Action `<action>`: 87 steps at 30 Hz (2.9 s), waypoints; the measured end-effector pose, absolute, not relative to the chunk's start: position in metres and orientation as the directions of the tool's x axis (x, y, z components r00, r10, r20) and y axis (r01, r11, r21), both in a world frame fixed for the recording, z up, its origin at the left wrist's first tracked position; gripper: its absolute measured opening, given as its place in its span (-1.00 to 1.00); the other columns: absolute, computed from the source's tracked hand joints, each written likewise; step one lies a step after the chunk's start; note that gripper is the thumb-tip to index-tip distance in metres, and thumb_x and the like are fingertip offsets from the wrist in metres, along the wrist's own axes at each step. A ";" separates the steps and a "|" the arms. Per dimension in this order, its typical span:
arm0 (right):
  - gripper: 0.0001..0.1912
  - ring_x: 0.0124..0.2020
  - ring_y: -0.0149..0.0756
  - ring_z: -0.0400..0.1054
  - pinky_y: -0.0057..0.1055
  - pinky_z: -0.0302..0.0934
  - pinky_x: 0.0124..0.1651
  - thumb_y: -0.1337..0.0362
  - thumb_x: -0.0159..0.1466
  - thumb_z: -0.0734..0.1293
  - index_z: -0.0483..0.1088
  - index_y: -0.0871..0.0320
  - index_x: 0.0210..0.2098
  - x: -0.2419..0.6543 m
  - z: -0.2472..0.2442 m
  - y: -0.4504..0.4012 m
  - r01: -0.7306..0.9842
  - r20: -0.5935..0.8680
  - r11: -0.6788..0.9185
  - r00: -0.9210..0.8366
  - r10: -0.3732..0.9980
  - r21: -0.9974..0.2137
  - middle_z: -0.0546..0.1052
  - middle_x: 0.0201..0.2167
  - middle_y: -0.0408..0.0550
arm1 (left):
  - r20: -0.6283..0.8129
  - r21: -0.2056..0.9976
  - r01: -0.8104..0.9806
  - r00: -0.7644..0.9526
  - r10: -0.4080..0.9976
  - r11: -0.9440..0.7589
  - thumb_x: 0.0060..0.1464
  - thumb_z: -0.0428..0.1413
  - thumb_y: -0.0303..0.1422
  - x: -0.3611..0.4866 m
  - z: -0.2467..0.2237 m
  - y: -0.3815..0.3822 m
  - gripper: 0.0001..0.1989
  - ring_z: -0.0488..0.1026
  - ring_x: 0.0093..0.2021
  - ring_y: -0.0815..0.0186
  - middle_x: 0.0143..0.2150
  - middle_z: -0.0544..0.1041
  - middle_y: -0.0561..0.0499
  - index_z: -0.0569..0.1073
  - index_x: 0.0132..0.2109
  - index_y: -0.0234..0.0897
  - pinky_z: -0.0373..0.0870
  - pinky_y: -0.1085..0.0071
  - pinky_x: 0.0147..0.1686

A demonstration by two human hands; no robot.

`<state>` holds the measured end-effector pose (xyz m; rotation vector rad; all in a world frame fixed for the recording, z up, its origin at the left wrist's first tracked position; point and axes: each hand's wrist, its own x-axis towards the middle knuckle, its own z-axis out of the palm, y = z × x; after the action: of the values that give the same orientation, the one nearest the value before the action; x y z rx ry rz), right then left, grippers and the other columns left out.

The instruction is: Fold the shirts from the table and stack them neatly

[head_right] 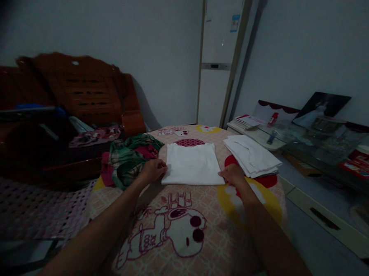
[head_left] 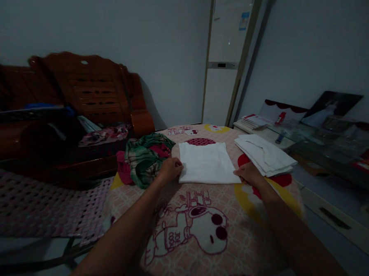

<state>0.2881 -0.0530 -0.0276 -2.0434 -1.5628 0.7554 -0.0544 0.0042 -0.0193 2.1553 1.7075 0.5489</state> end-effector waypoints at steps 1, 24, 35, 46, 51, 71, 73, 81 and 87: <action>-0.61 -0.80 -0.45 0.15 -0.49 0.00 -0.67 0.25 0.17 0.36 0.28 0.16 -0.75 0.287 -0.026 -0.056 0.707 -0.175 -0.262 0.195 0.965 -0.657 0.32 -0.83 -0.14 | 0.085 0.496 0.841 0.200 0.976 -0.216 0.06 0.13 -0.40 -0.056 -0.020 -0.001 -0.84 0.52 -0.34 0.30 -0.34 0.62 -0.07 0.58 -0.26 -0.35 0.30 0.48 -0.34; -0.69 -0.85 -0.49 0.14 -0.57 -0.02 -0.80 0.05 0.09 0.41 0.31 0.15 -0.45 0.311 -0.042 -0.083 0.254 -0.278 -0.239 -0.131 0.952 -0.937 0.45 -0.72 -0.17 | -0.133 0.979 0.194 0.379 0.916 0.062 -0.03 0.27 -0.32 -0.070 -0.041 -0.026 -0.24 0.30 -0.64 0.48 -0.56 0.38 0.18 0.25 0.30 -0.40 0.11 0.57 -0.63; -0.63 -0.86 -0.49 0.14 -0.56 -0.04 -0.80 0.00 0.07 0.42 0.27 0.14 -0.46 0.305 -0.038 -0.084 0.272 -0.276 -0.239 -0.107 0.955 -0.932 0.46 -0.72 -0.18 | -0.064 0.980 0.195 0.451 0.890 -0.029 -0.04 0.25 -0.32 -0.064 -0.039 -0.029 -0.37 0.20 -0.70 0.54 -0.60 0.28 0.20 0.41 0.20 -0.39 -0.02 0.59 -0.67; -0.65 -0.86 -0.54 0.09 -0.58 -0.14 -0.79 0.02 0.11 0.37 0.27 0.15 -0.55 0.307 -0.038 -0.088 0.400 -0.276 -0.224 -0.079 0.958 -0.889 0.45 -0.73 -0.15 | -0.097 0.955 0.293 0.454 0.886 -0.046 -0.18 0.30 -0.30 -0.070 -0.042 -0.028 -0.45 0.13 -0.62 0.50 -0.58 0.21 0.19 0.53 0.03 -0.36 0.00 0.53 -0.65; -0.69 -0.87 -0.54 0.05 -0.58 -0.20 -0.81 0.12 0.11 0.34 0.23 0.13 -0.63 0.306 -0.037 -0.086 0.477 -0.327 -0.269 -0.040 0.944 -0.837 0.38 -0.80 -0.18 | -0.060 0.887 0.430 0.472 0.879 -0.170 -0.19 0.31 -0.30 -0.072 -0.045 -0.023 -0.50 0.14 -0.60 0.47 -0.60 0.20 0.19 0.57 -0.03 -0.35 0.00 0.52 -0.62; -0.89 -0.41 -0.31 0.41 -0.46 0.18 -0.36 0.28 0.09 0.36 0.44 0.15 -0.54 0.262 -0.047 -0.061 0.871 0.173 0.038 0.055 0.983 -0.490 0.54 -0.50 -0.05 | 0.139 0.205 0.617 0.750 0.646 -0.760 0.31 -0.06 -0.13 -0.006 -0.065 -0.046 -0.41 -0.02 0.44 -0.02 0.46 0.02 -0.25 0.08 0.41 -0.14 -0.03 -0.10 0.32; -0.89 -0.36 -0.29 0.43 -0.46 0.18 -0.32 0.29 0.14 0.36 0.47 0.14 -0.50 0.260 -0.048 -0.061 0.911 0.181 0.023 0.057 0.982 -0.412 0.57 -0.44 -0.03 | 0.123 0.213 0.629 0.742 0.659 -0.748 0.31 -0.07 -0.12 -0.007 -0.062 -0.047 -0.40 -0.02 0.44 -0.03 0.46 0.01 -0.27 0.08 0.41 -0.15 -0.03 -0.10 0.32; -0.66 -0.13 -0.11 0.45 -0.25 0.28 -0.03 0.16 0.32 0.25 0.48 0.21 -0.03 0.241 -0.051 -0.066 0.940 0.482 0.228 -0.082 0.873 -0.253 0.58 -0.15 0.16 | 0.222 0.295 0.634 0.682 0.697 -0.715 0.34 -0.11 -0.12 0.005 -0.042 -0.029 -0.41 -0.05 0.45 0.00 0.47 -0.04 -0.25 0.08 0.42 -0.18 -0.08 -0.11 0.34; -0.57 0.23 -0.08 0.27 -0.06 0.14 0.28 0.14 0.36 0.19 0.43 0.17 0.12 0.250 -0.095 -0.050 0.876 0.460 0.425 -0.287 0.840 -0.230 0.44 0.18 0.15 | 0.107 0.240 0.662 0.709 0.697 -0.710 0.33 -0.13 -0.07 0.003 -0.065 -0.018 -0.39 -0.05 0.44 -0.03 0.46 0.01 -0.24 0.06 0.42 -0.16 -0.07 -0.14 0.32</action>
<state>0.2502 -0.0504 -0.0945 -1.4464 -2.1661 -0.0904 0.0030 -0.0184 -0.0649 2.7314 1.0968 0.2819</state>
